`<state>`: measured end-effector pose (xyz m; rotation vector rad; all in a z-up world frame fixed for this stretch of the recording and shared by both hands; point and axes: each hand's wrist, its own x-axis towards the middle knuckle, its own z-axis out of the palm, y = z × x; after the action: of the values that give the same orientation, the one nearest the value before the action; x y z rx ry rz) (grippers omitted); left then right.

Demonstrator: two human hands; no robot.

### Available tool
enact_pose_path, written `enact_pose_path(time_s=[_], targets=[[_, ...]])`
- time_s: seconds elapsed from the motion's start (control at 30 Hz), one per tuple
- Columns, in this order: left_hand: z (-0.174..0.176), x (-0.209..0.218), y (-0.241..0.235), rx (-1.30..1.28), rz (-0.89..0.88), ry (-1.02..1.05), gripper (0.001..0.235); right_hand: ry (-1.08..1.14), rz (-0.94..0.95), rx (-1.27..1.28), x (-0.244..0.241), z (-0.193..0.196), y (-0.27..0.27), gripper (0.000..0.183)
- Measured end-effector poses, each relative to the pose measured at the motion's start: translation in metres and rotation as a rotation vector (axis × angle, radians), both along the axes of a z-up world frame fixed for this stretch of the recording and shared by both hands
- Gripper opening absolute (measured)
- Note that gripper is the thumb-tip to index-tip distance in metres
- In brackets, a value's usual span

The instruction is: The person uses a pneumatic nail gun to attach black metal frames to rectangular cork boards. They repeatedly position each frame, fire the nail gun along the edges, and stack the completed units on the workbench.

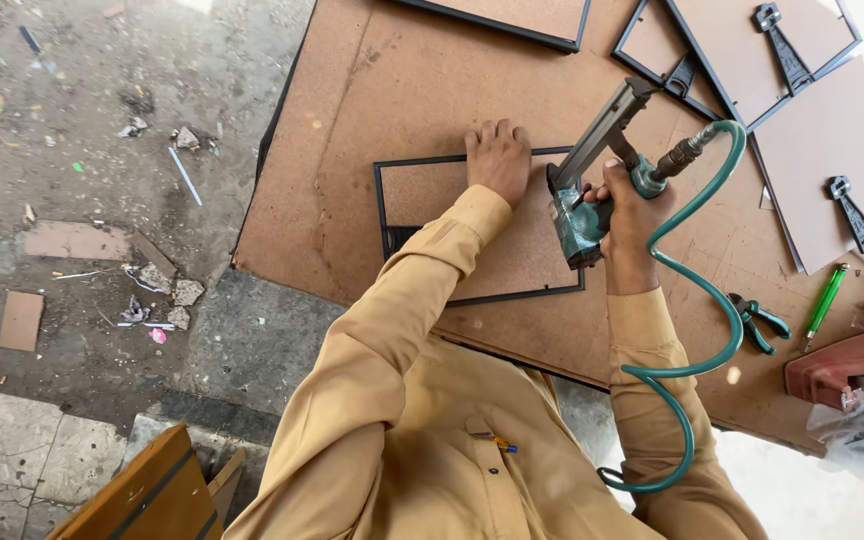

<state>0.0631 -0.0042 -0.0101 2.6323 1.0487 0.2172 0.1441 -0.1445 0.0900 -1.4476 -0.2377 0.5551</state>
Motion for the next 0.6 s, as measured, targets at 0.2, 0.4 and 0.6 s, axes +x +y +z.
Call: enact_pose_path(time_s=[0.2,0.4,0.6], targets=[[-0.013,0.001,0.016,-0.198,-0.069,-0.036,0.020,-0.092,0.055,-0.175,0.002,0.014,0.045,0.008],[0.011,-0.005,0.020,-0.280,-0.083,-0.031,0.027,-0.063,0.028,-0.270,0.005,0.032,0.066,0.007],[0.003,-0.006,0.018,-0.288,-0.118,-0.006,0.028,-0.040,-0.014,-0.237,0.007,0.020,0.056,0.008]])
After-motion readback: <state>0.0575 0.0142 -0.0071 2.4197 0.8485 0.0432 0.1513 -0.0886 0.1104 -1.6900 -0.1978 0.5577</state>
